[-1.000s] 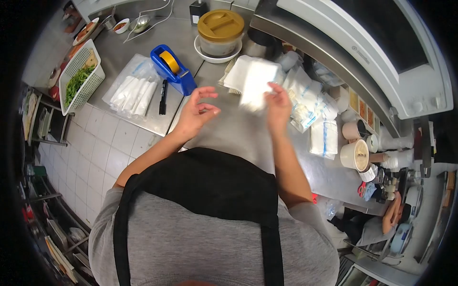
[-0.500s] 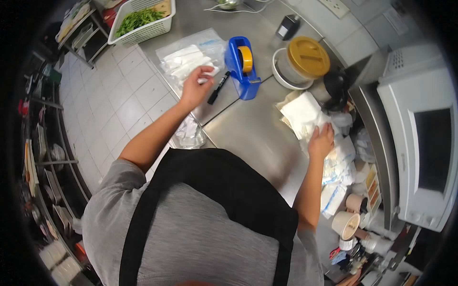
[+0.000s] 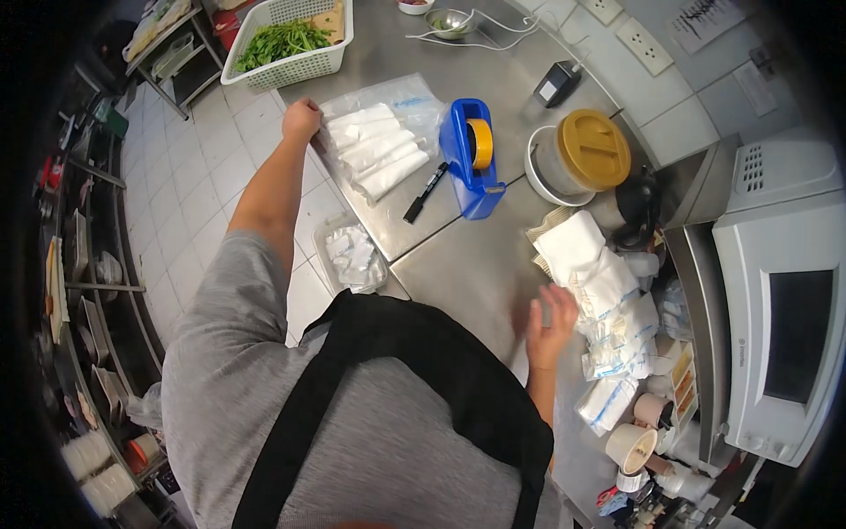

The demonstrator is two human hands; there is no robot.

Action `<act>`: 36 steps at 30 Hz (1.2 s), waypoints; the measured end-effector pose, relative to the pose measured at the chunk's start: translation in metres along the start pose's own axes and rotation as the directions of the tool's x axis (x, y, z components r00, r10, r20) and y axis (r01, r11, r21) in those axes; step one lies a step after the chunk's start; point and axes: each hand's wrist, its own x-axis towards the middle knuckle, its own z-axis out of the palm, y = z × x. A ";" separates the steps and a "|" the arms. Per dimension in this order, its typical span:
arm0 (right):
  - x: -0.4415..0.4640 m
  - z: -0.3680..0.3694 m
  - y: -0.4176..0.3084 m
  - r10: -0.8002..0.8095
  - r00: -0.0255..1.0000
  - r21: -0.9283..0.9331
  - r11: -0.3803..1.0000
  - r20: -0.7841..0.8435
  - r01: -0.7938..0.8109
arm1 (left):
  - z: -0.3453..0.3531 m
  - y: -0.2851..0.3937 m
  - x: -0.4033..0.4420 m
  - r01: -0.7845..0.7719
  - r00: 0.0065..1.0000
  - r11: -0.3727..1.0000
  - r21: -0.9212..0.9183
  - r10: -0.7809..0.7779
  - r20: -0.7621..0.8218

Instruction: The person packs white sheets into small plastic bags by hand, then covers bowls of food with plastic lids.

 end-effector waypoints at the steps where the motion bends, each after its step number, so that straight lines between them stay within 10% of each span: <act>1: -0.005 0.006 -0.002 0.005 1.000 0.033 0.999 0.026 -0.006 | -0.001 0.002 0.000 0.021 1.000 1.000 -0.004 -0.021 0.008; 12: -0.030 0.045 0.007 0.007 1.000 0.041 0.999 0.031 -0.009 | -0.008 0.000 -0.008 -0.127 0.984 0.981 0.145 0.143 -0.108; 22: -0.032 0.046 0.009 -0.013 0.999 0.032 0.999 -0.045 0.015 | 0.006 -0.018 0.028 -0.181 0.972 0.940 -0.290 0.127 -0.195; 27: -0.034 0.042 0.008 0.076 0.997 0.006 0.997 -0.032 -0.076 | -0.015 0.018 0.001 -0.250 0.929 0.417 -0.874 0.357 -0.096; 30: -0.024 0.041 -0.012 0.220 0.975 -0.112 0.970 0.035 -0.215 | -0.031 0.052 -0.094 -0.335 0.866 0.324 -0.885 0.476 -0.154; 32: -0.014 0.052 -0.040 0.221 0.970 0.043 0.973 0.098 -0.226 | -0.045 0.072 -0.174 -0.560 0.786 0.503 -0.658 0.573 -0.231; 36: 0.011 0.085 -0.129 0.177 0.971 0.506 0.831 0.158 -0.234 | -0.010 0.081 -0.270 -0.352 0.644 0.270 -0.896 0.765 -0.022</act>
